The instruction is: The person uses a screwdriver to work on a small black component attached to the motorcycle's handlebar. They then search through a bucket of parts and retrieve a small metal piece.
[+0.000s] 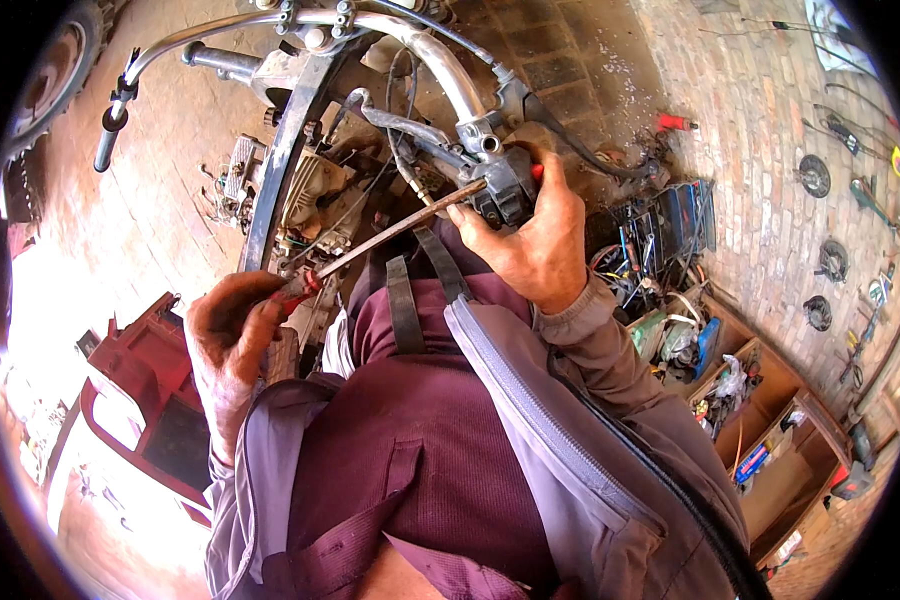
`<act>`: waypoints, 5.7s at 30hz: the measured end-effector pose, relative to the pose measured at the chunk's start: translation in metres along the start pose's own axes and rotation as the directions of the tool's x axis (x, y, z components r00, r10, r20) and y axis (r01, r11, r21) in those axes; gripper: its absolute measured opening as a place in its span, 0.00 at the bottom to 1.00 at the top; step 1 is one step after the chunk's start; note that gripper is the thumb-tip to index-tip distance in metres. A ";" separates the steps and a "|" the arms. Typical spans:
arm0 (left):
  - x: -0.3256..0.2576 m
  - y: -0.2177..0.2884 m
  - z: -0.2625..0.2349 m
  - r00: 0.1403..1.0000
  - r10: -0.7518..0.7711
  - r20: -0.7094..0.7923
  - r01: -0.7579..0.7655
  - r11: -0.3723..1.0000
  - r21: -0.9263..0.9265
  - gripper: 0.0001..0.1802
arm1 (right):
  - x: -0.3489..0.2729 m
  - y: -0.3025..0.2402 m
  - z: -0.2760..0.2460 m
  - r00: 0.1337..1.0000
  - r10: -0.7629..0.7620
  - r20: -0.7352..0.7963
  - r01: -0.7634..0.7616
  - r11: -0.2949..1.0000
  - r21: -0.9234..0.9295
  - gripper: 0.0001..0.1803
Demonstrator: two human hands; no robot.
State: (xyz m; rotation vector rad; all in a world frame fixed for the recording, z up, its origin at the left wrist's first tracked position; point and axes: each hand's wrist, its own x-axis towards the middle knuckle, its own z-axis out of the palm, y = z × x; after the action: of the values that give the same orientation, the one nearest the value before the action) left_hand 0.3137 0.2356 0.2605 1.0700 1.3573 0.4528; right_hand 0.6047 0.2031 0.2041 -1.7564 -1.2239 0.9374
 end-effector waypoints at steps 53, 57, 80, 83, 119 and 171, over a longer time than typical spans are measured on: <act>0.068 -0.025 0.140 1.000 0.022 -0.003 -0.020 0.827 -0.561 0.19 | 0.001 0.025 -0.029 0.940 0.178 0.291 -0.327 0.714 0.619 0.23; 0.069 -0.030 0.140 1.000 0.023 0.008 -0.014 0.802 -0.598 0.19 | -0.001 0.033 -0.028 0.932 0.221 0.286 -0.356 0.697 0.623 0.23; 0.078 -0.038 0.140 0.995 0.058 0.075 0.002 0.775 -0.632 0.18 | 0.011 0.026 -0.028 0.962 0.140 0.234 -0.241 0.839 0.489 0.28; 0.079 -0.042 0.139 0.994 0.090 0.063 -0.032 0.787 -0.616 0.16 | 0.009 0.036 -0.032 0.942 0.179 0.285 -0.307 0.805 0.508 0.27; 0.082 -0.042 0.125 0.966 0.148 0.212 -0.065 0.933 -0.354 0.07 | 0.014 0.053 -0.055 0.941 0.102 0.321 -0.099 0.995 -0.026 0.43; 0.062 -0.028 0.131 0.994 -0.040 0.102 0.057 0.983 -0.172 0.08 | 0.019 0.022 -0.047 0.906 0.114 0.407 -0.137 0.990 0.028 0.25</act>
State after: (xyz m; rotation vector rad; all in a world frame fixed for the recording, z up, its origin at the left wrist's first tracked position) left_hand 0.4398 0.2256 0.1856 0.9015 1.2301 0.4686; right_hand 0.6600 0.2072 0.2013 -1.6600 -1.3318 1.4543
